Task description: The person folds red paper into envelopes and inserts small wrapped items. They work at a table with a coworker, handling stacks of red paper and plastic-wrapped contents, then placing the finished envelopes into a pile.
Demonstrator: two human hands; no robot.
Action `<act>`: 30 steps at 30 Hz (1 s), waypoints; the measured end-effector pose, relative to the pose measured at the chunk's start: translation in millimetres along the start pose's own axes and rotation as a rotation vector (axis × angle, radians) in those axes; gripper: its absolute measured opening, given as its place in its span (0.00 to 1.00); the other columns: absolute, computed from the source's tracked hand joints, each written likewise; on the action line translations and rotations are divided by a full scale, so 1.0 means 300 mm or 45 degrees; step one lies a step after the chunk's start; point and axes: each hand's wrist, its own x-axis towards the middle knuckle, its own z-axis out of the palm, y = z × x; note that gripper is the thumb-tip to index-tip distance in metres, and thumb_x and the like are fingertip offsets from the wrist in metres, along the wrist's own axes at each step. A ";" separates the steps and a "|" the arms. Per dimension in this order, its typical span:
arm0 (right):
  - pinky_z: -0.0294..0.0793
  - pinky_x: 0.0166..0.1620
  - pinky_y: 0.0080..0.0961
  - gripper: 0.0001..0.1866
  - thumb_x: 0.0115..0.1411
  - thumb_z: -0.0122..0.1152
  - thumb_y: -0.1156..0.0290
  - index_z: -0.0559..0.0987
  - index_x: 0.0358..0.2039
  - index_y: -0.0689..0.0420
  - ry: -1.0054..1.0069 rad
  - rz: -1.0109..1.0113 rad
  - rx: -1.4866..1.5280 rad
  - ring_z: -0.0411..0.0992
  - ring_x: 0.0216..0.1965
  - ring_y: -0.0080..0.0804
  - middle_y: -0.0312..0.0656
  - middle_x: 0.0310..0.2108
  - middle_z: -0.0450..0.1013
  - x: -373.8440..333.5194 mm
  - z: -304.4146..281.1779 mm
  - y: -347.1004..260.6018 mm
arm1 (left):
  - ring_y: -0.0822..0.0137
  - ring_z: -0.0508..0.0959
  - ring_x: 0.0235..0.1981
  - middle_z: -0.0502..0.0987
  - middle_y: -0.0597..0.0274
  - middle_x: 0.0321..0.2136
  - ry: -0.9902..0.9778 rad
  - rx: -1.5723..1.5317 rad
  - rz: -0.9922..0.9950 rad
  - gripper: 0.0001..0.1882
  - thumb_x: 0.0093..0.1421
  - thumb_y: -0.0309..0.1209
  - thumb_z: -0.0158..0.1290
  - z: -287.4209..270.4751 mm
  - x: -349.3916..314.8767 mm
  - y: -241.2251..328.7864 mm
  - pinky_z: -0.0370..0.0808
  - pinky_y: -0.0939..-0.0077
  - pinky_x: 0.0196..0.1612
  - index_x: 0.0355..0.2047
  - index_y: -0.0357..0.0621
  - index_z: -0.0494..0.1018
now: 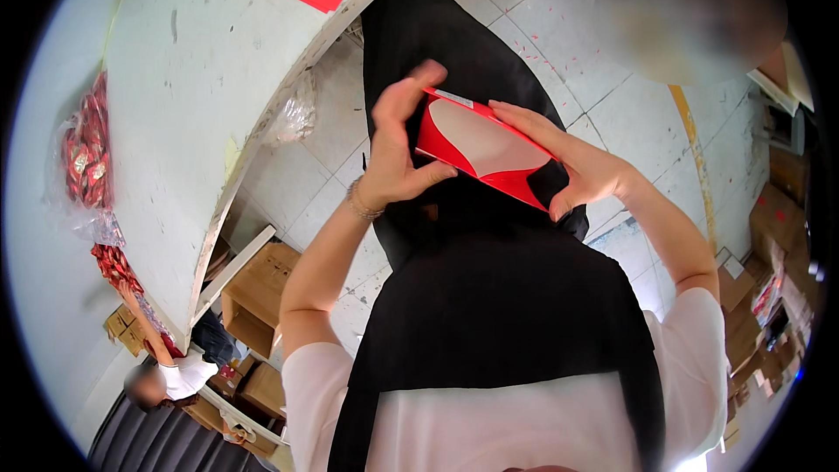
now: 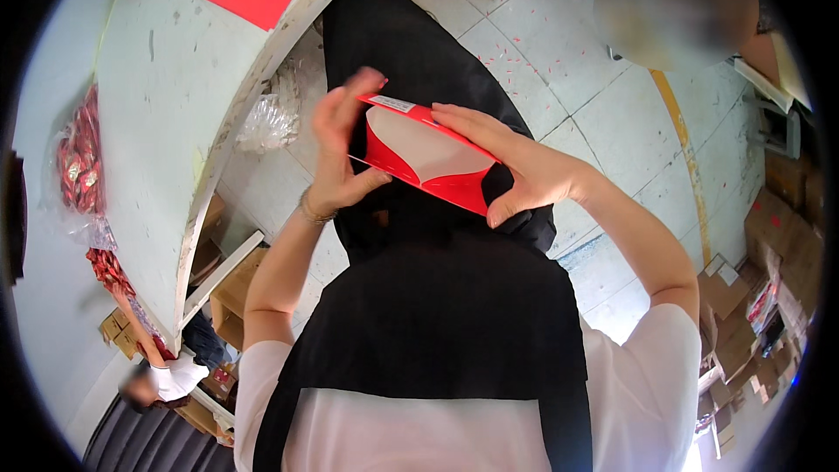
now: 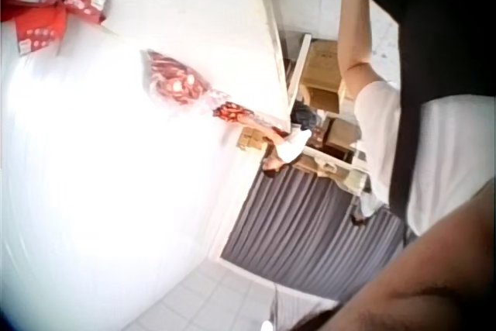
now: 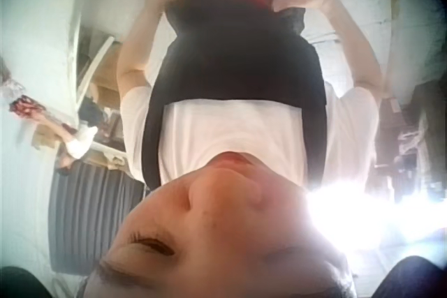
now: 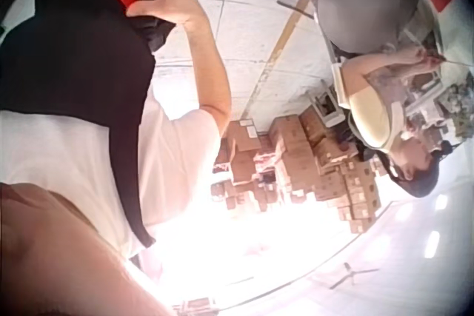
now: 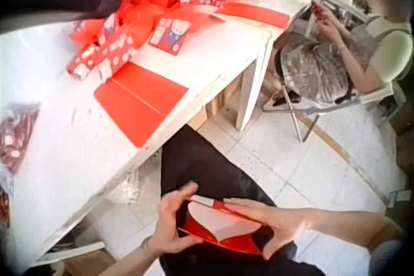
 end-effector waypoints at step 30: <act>0.65 0.56 0.39 0.16 0.42 0.72 0.77 0.78 0.33 0.58 0.738 -0.473 -0.417 0.73 0.46 0.42 0.42 0.39 0.77 0.272 -0.090 0.132 | 0.59 0.78 0.41 0.80 0.52 0.35 0.390 0.407 0.190 0.16 0.46 0.26 0.65 -0.017 0.070 -0.209 0.64 0.53 0.57 0.31 0.40 0.68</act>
